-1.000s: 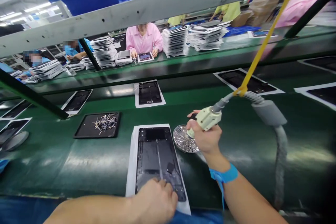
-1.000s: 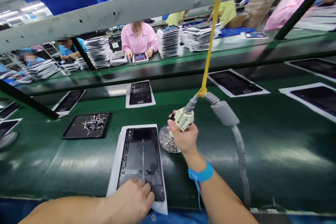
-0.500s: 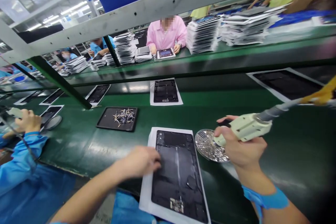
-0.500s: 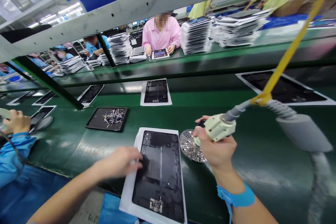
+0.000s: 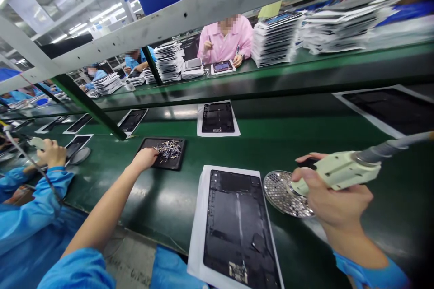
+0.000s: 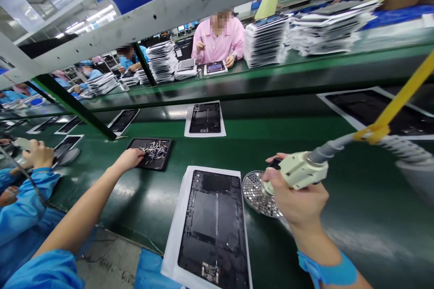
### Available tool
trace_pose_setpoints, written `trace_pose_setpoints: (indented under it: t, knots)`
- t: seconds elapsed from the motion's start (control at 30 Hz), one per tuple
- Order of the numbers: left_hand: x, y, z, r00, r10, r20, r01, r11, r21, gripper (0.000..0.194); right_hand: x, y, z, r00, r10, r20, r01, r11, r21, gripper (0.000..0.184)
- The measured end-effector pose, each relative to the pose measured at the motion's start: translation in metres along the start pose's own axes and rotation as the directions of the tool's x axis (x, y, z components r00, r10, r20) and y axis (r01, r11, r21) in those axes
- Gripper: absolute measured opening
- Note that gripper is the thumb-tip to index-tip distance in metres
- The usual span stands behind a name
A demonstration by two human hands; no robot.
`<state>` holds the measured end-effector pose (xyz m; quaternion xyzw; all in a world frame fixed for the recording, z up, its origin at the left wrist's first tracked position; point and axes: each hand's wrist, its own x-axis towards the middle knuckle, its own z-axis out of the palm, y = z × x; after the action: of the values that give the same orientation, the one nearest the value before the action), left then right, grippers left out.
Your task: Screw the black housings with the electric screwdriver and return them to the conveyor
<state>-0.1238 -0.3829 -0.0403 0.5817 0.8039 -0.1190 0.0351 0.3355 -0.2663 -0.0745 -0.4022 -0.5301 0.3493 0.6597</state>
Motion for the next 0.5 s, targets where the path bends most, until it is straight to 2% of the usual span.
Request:
trace_pose_setpoints:
  t: [0.37, 0.5]
  knots:
    - [0.004, 0.001, 0.003, 0.998, 0.054, -0.008, -0.054, 0.998, 0.025, 0.023, -0.002, 0.001, 0.0, 1.0, 0.003, 0.015, -0.003, 1.0, -0.029, 0.024]
    - [-0.002, -0.008, 0.005, 0.997, -0.006, -0.082, -0.003, 0.994, -0.111, 0.024, -0.001, 0.0, 0.0, 0.998, -0.059, 0.01, 0.059, 0.997, -0.054, 0.021]
